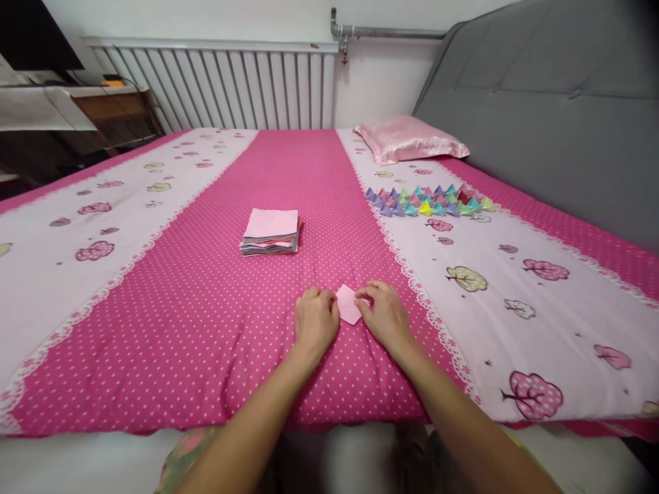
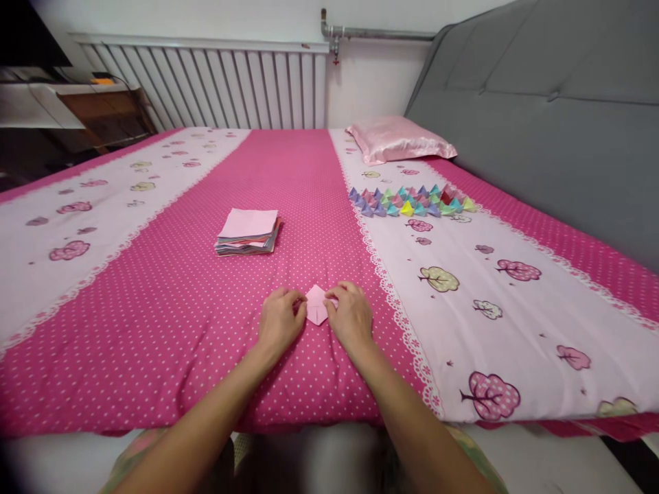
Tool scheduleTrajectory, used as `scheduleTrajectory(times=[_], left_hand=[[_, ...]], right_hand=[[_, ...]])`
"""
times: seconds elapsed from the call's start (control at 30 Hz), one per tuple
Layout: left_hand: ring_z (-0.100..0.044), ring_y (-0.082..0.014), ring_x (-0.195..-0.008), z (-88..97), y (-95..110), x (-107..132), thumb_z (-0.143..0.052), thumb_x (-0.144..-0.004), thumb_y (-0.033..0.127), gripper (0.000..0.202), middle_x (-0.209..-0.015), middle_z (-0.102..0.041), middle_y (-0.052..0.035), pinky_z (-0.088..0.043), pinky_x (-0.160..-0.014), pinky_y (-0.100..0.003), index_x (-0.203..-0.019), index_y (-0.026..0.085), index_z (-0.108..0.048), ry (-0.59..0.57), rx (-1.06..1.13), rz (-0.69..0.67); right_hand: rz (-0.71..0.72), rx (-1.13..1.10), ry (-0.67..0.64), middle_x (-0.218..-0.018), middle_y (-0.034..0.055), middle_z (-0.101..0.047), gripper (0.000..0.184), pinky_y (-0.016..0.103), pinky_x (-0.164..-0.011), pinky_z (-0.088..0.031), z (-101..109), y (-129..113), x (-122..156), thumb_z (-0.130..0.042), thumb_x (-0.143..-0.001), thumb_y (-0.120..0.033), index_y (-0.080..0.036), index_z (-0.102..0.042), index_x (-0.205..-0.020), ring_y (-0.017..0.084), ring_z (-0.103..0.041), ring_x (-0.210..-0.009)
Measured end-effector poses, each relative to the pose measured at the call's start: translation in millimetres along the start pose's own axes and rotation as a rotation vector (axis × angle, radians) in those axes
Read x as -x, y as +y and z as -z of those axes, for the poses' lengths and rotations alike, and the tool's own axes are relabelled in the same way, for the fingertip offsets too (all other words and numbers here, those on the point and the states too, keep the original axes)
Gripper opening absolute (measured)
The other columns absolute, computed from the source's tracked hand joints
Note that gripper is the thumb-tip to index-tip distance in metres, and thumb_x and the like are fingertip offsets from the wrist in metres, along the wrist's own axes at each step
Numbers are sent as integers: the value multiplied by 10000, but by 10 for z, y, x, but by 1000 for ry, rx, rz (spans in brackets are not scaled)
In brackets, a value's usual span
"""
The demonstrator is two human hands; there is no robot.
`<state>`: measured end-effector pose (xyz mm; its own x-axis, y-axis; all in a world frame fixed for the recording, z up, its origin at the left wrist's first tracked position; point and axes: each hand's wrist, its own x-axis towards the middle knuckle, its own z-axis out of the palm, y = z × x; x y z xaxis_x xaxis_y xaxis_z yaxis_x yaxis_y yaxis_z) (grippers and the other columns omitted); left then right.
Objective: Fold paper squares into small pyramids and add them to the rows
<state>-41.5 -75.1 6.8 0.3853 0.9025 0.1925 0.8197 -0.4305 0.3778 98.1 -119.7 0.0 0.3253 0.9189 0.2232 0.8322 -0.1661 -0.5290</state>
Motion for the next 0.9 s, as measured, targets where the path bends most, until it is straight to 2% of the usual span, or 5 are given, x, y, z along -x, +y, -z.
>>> scheduleTrajectory(times=[0.23, 0.4, 0.6, 0.77, 0.9], left_hand=[[-548, -206, -817, -14, 37, -10, -563, -753, 340, 207, -852, -599, -70, -388, -746, -324, -871, 182, -625, 7, -7, 35], [-558, -205, -770, -15, 41, -29, -557, -734, 288, 168, -828, -611, -70, -398, -721, -325, -840, 187, -637, 1, -8, 57], [-571, -174, -736, -2, 0, -58, -499, -753, 185, 193, -799, -634, -61, -420, -707, -287, -835, 196, -674, -26, 33, 89], [-584, -180, -760, 33, -29, -68, -466, -753, 104, 276, -833, -647, -67, -437, -713, -286, -855, 202, -702, -60, 60, 113], [-579, -191, -775, 47, -67, -48, -425, -768, 68, 339, -826, -640, -73, -430, -697, -288, -891, 213, -705, -73, 32, 65]], right_hand=[[1, 21, 14, -1067, 94, -581, 231, 376, -905, -378, -45, -61, 26, -597, -731, -340, -190, -663, -894, 249, -489, -1043], [-30, 37, 8, -1055, 86, -591, 186, 369, -904, -389, -41, -80, 18, -568, -735, -266, -192, -670, -872, 243, -501, -1026], [-46, 24, -10, -1094, 94, -597, 208, 361, -894, -413, -17, 16, -18, -535, -734, -181, -189, -702, -857, 235, -529, -1029], [-32, 3, -20, -1024, 56, -635, 322, 309, -847, -446, 23, 87, -34, -467, -713, -50, -212, -716, -837, 195, -582, -954], [-20, 3, -69, -1024, 60, -638, 415, 292, -855, -443, 69, 109, -42, -418, -681, 19, -203, -716, -864, 192, -576, -980]])
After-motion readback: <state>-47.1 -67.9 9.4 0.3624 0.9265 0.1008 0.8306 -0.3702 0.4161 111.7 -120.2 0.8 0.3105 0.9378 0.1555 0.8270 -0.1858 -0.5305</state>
